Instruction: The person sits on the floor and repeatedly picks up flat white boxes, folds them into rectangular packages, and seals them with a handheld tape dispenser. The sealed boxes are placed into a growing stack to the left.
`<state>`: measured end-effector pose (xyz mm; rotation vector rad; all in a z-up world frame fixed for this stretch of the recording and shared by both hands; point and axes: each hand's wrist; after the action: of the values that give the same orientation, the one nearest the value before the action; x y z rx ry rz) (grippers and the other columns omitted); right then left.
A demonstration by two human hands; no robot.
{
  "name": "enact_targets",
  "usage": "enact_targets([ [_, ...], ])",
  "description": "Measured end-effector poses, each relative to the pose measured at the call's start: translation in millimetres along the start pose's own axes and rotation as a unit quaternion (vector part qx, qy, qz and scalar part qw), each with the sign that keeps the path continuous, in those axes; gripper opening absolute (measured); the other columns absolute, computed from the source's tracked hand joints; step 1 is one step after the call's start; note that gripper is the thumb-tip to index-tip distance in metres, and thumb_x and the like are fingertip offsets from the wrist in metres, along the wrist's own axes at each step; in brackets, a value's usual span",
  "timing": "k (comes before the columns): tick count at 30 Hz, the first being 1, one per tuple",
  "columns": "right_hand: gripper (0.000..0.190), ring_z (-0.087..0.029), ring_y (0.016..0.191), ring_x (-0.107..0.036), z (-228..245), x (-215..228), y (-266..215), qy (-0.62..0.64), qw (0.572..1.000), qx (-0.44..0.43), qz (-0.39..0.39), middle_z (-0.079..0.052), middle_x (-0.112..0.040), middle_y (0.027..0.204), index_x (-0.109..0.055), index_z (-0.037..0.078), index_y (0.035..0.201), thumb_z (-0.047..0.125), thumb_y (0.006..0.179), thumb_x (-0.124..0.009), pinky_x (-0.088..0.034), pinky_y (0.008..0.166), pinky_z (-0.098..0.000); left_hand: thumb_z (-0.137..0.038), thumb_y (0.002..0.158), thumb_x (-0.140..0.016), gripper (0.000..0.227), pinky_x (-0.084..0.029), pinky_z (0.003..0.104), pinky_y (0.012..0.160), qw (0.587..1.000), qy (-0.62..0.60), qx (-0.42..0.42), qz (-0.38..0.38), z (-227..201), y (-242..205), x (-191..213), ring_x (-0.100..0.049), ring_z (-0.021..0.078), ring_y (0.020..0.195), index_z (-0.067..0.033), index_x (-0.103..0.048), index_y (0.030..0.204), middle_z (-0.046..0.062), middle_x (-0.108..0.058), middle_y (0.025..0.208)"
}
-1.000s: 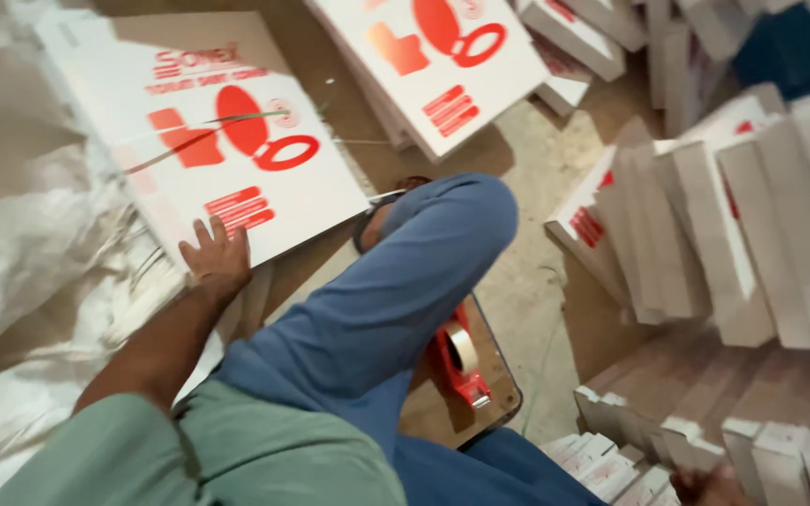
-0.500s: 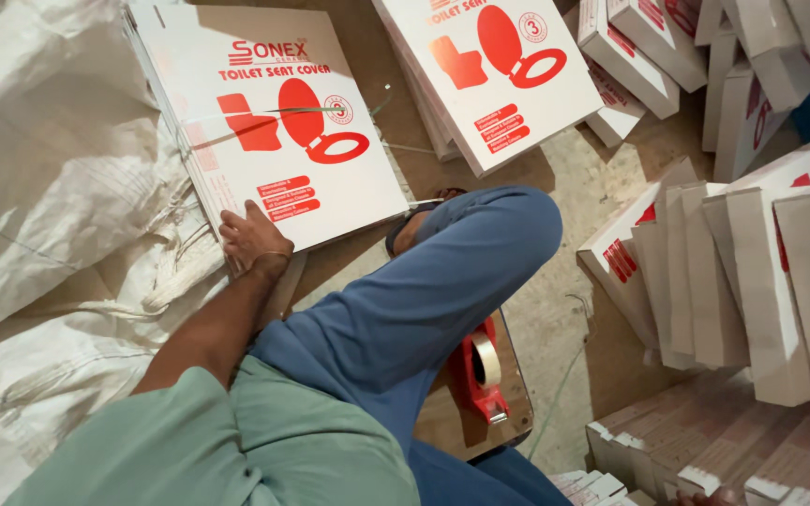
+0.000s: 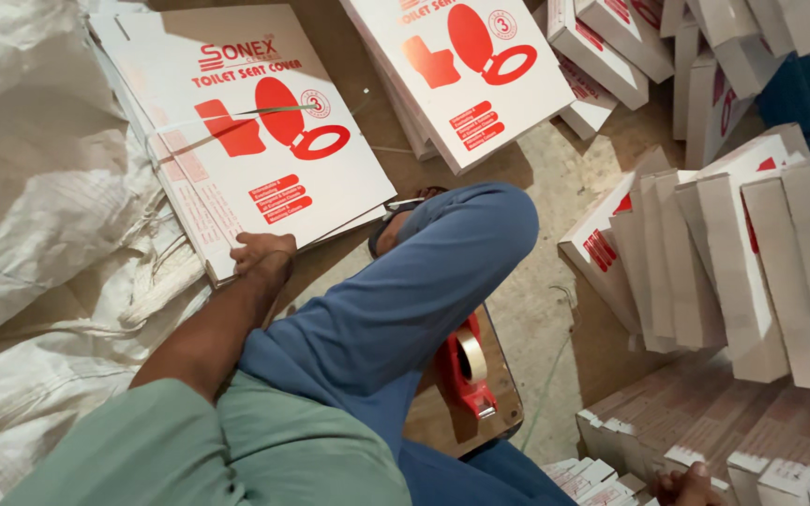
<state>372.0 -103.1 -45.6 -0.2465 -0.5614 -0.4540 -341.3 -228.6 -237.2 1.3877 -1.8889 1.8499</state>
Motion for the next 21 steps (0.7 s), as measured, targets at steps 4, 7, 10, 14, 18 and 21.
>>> enact_targets([
  [4, 0.047, -0.024, 0.082, -0.064, -9, 1, -14, 0.068, 0.993, 0.08, -0.048, -0.018, -0.062, 0.098, -0.049, -0.009, 0.113, 0.034, 0.116, -0.07, -0.063, 0.075, -0.0413, -0.033, 0.076, -0.076, 0.088, -0.036, 0.057, 0.114, 1.0, 0.013, 0.015, -0.006, 3, -2, -4, -0.041, 0.0451, 0.136, -0.0034, -0.031, 0.146, 0.026, -0.038, 0.145],
  [7, 0.049, -0.025, 0.077, -0.064, -10, 1, -18, 0.058, 0.996, 0.063, -0.015, -0.018, -0.063, 0.091, -0.056, -0.007, 0.096, 0.035, 0.119, -0.068, -0.061, 0.074, -0.0416, -0.035, 0.076, -0.077, 0.089, -0.038, 0.055, 0.113, 1.0, 0.017, 0.014, -0.009, 2, -1, -4, -0.042, 0.0442, 0.135, -0.0026, -0.032, 0.145, 0.026, -0.039, 0.144],
  [10, 0.051, -0.026, 0.078, -0.067, -13, 2, -24, 0.056, 0.994, 0.09, -0.016, -0.019, -0.062, 0.087, -0.054, -0.009, 0.094, 0.033, 0.118, -0.068, -0.062, 0.076, -0.0415, -0.037, 0.076, -0.077, 0.092, -0.04, 0.054, 0.111, 1.0, -0.005, 0.015, -0.021, 3, 0, -3, -0.044, 0.0451, 0.133, -0.0019, -0.03, 0.146, 0.027, -0.041, 0.143],
  [14, 0.05, -0.025, 0.078, -0.068, -17, 1, -26, 0.066, 0.991, 0.104, -0.044, -0.019, -0.064, 0.088, -0.052, -0.009, 0.093, 0.03, 0.118, -0.071, -0.063, 0.076, -0.0413, -0.039, 0.079, -0.075, 0.091, -0.043, 0.055, 0.11, 0.999, -0.044, 0.017, 0.004, 5, 0, -4, -0.046, 0.0471, 0.132, -0.0002, -0.029, 0.148, 0.029, -0.042, 0.144],
  [18, 0.044, -0.023, 0.077, -0.067, -20, -1, -30, 0.056, 0.993, 0.091, -0.049, -0.018, -0.065, 0.089, -0.055, -0.007, 0.096, 0.029, 0.115, -0.072, -0.062, 0.074, -0.0403, -0.039, 0.074, -0.079, 0.099, -0.034, 0.056, 0.112, 0.999, -0.018, 0.006, -0.026, 0, -2, -13, -0.038, 0.0463, 0.135, -0.003, -0.022, 0.147, 0.028, -0.036, 0.143],
  [21, 0.046, -0.023, 0.077, -0.067, -14, -4, -36, 0.051, 0.993, 0.099, -0.038, -0.019, -0.066, 0.089, -0.056, -0.008, 0.093, 0.028, 0.116, -0.071, -0.061, 0.074, -0.0395, -0.049, 0.076, -0.079, 0.104, -0.037, 0.058, 0.11, 1.0, 0.004, -0.006, -0.012, 3, -1, -16, -0.04, 0.0464, 0.135, 0.0007, -0.02, 0.147, 0.03, -0.038, 0.142],
])
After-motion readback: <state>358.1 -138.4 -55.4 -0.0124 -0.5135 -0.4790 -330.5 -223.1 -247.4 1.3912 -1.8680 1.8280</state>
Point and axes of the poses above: each hand's wrist, its own y-axis towards the middle knuckle, its own x-axis out of the back of the hand, z = x × y
